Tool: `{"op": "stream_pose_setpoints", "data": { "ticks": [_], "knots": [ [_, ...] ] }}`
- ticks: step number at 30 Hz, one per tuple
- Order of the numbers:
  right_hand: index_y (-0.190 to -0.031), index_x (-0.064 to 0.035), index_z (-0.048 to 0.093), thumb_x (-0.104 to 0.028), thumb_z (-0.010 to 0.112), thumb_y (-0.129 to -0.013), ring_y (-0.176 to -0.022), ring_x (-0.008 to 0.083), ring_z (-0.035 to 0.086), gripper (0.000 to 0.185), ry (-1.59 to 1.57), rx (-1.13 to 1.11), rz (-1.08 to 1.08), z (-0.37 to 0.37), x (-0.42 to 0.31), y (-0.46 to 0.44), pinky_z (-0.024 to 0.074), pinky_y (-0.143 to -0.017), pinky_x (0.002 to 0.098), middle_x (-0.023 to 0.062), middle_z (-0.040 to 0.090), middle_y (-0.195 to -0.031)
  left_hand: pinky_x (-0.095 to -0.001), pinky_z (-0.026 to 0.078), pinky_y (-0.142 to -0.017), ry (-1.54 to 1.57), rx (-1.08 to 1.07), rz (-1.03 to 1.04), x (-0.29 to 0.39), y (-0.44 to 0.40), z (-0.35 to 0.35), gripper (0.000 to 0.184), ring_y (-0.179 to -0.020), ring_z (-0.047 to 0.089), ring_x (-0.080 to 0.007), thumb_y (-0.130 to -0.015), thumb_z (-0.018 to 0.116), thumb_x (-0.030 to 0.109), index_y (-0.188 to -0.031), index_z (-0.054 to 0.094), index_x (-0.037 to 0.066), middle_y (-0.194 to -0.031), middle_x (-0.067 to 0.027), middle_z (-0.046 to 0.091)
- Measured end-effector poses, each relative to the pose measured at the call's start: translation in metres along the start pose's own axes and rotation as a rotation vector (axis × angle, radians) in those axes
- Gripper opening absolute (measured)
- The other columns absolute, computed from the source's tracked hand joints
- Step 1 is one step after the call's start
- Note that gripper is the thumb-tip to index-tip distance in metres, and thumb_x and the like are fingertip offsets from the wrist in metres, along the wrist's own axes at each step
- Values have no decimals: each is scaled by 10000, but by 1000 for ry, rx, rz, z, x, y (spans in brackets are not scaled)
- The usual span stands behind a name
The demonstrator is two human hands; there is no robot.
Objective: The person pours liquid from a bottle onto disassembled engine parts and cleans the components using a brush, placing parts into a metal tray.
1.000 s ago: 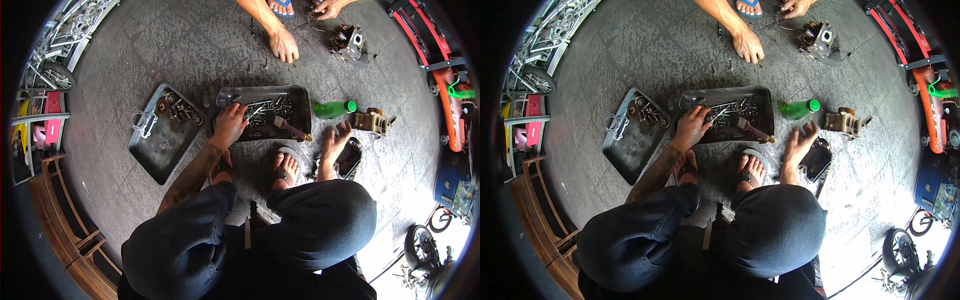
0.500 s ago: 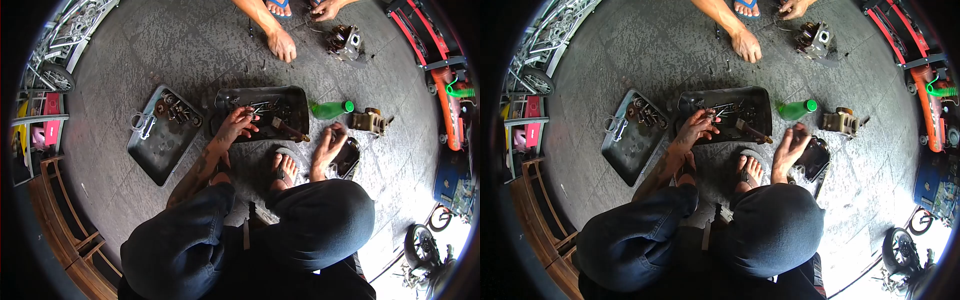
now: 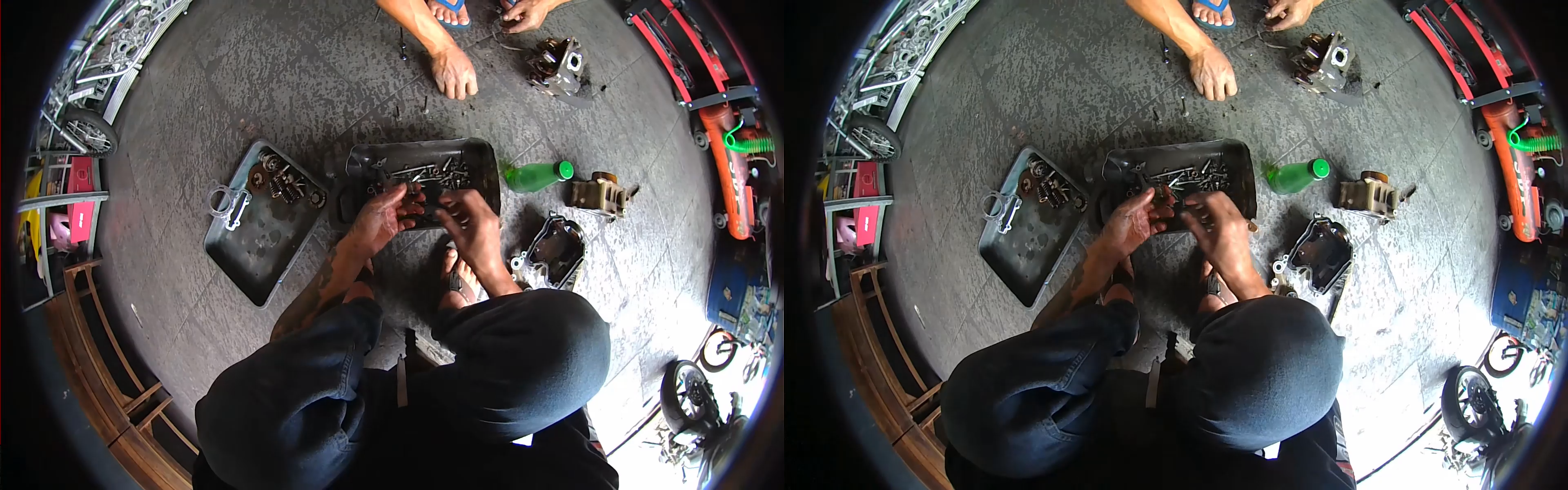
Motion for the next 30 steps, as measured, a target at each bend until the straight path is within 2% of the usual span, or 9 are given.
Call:
{"op": "stream_pose_setpoints", "data": {
  "ticks": [3, 7, 10, 12, 16, 19, 21, 25, 30],
  "knots": [
    [-963, -60, 634, -102, 714, -787, -841, 295, 639, 198, 60, -38, -57, 17, -1, -9, 513, -718, 381, 105, 635, -890, -315, 517, -775, -22, -36, -11, -6, 4, 10, 326, -999, 627, -191, -987, 488, 309, -1250, 518, 118, -1158, -30, 614],
    [-976, -45, 635, -93, 745, -751, -811, 284, 660, 255, 122, -63, -21, 27, 11, -9, 527, -700, 348, 106, 656, -897, -336, 531, -809, -40, -3, 34, -6, 10, 24, 269, -997, 636, -198, -979, 516, 256, -1222, 499, 142, -1109, -46, 630],
    [-949, -68, 649, -124, 716, -783, -826, 288, 653, 188, 126, -39, 35, 24, 16, -6, 516, -707, 371, 101, 657, -877, -352, 538, -823, -20, 2, 4, -11, 8, 23, 201, -987, 651, -228, -967, 546, 246, -1135, 493, 150, -1099, -64, 631],
    [-932, -68, 668, -120, 717, -783, -829, 280, 659, 165, 80, -13, 61, 22, 19, -5, 514, -707, 360, 98, 670, -869, -351, 540, -813, -70, 32, 13, -10, 8, 21, 155, -976, 662, -251, -964, 553, 259, -1055, 492, 150, -1094, -74, 630],
    [-908, -40, 686, -107, 751, -751, -773, 260, 670, 183, 86, 8, 103, 20, 22, -1, 525, -683, 332, 112, 674, -843, -339, 545, -783, -129, 82, 44, -9, 11, 21, 153, -971, 666, -257, -964, 554, 265, -1052, 500, 152, -1059, -66, 642],
    [-924, -38, 695, -89, 742, -759, -786, 244, 674, 179, 63, 19, 108, 20, 26, 1, 525, -683, 321, 113, 682, -857, -320, 548, -733, -147, 97, 26, -11, 10, 13, 153, -964, 666, -243, -960, 562, 269, -1042, 515, 149, -1036, -63, 651],
    [-959, -67, 685, -117, 728, -786, -801, 270, 673, 185, 28, -2, 130, 22, 28, 3, 519, -691, 339, 97, 684, -876, -303, 543, -692, -131, 119, 0, -13, 10, 8, 154, -952, 666, -223, -956, 570, 265, -1042, 529, 145, -1035, -61, 652],
    [-961, -46, 677, -112, 729, -794, -777, 253, 685, 187, -19, 27, 187, 19, 33, 3, 524, -677, 324, 106, 693, -871, -307, 542, -687, -134, 142, 45, -5, 11, 6, 171, -939, 664, -209, -950, 581, 270, -1053, 533, 143, -1016, -55, 652],
    [-919, -20, 661, -106, 728, -813, -733, 165, 676, 152, -173, 69, 403, 16, 44, 6, 519, -664, 294, 107, 697, -807, -343, 542, -676, -194, 305, 163, 10, 15, 1, 194, -887, 661, -223, -957, 542, 266, -1081, 524, 118, -1017, -75, 630]
  ]
}}
Point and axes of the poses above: each hand's wrist, its own y-axis away from the middle knuckle, its own z-axis out of the palm, x = y × z, the point moved 8 cm from there along -y, towards the middle knuckle
